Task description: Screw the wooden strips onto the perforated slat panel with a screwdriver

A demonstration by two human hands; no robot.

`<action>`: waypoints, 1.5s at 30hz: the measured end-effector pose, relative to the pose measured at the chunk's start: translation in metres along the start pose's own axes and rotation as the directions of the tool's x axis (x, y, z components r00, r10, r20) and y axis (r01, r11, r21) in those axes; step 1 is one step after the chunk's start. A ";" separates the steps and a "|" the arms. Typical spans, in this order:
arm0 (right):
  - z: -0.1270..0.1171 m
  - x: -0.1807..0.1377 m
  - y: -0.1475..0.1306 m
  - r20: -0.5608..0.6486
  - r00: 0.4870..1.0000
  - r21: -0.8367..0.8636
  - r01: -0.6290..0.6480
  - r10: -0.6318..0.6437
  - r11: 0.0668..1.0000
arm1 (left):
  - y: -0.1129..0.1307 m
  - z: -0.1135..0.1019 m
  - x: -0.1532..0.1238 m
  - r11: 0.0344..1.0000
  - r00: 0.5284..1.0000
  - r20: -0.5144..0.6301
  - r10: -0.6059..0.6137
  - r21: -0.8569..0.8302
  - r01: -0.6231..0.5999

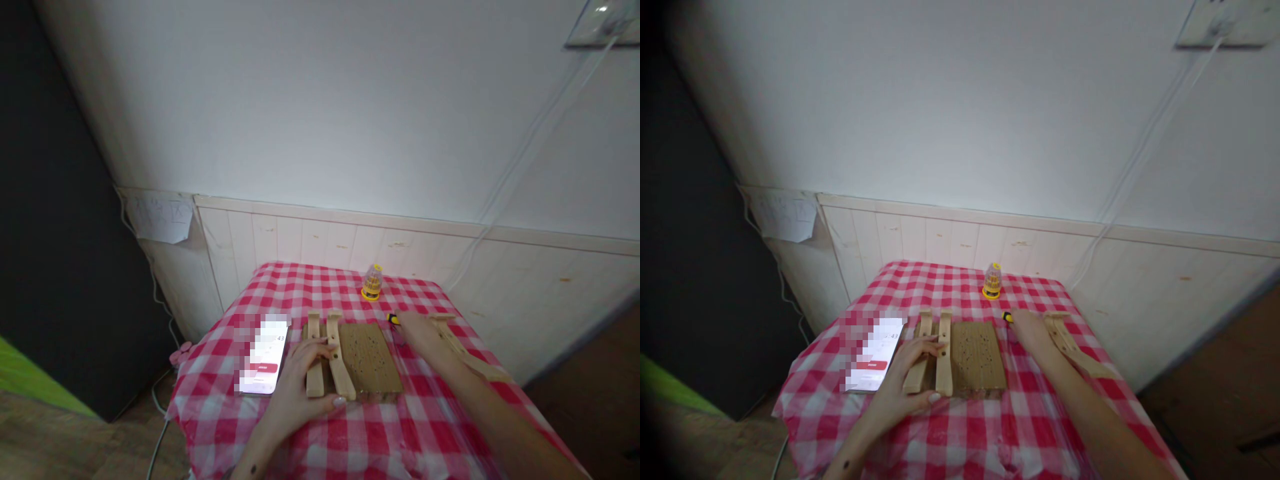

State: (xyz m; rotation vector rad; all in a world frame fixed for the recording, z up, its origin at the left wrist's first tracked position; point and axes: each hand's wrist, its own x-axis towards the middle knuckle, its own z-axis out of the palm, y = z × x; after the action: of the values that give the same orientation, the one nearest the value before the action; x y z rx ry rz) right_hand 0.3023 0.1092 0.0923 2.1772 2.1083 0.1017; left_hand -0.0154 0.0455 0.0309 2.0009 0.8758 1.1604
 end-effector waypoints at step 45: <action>-0.037 -0.024 -0.066 -0.315 0.908 0.586 0.415 -0.276 0.696 | 0.008 -0.003 -0.001 0.999 0.999 0.029 0.022 -0.044 -0.021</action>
State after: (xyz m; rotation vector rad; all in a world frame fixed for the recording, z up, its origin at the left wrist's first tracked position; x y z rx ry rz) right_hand 0.2317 0.0882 0.1217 2.0498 2.9893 -0.5452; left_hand -0.0165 0.0409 0.0383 1.9910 0.8094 1.1495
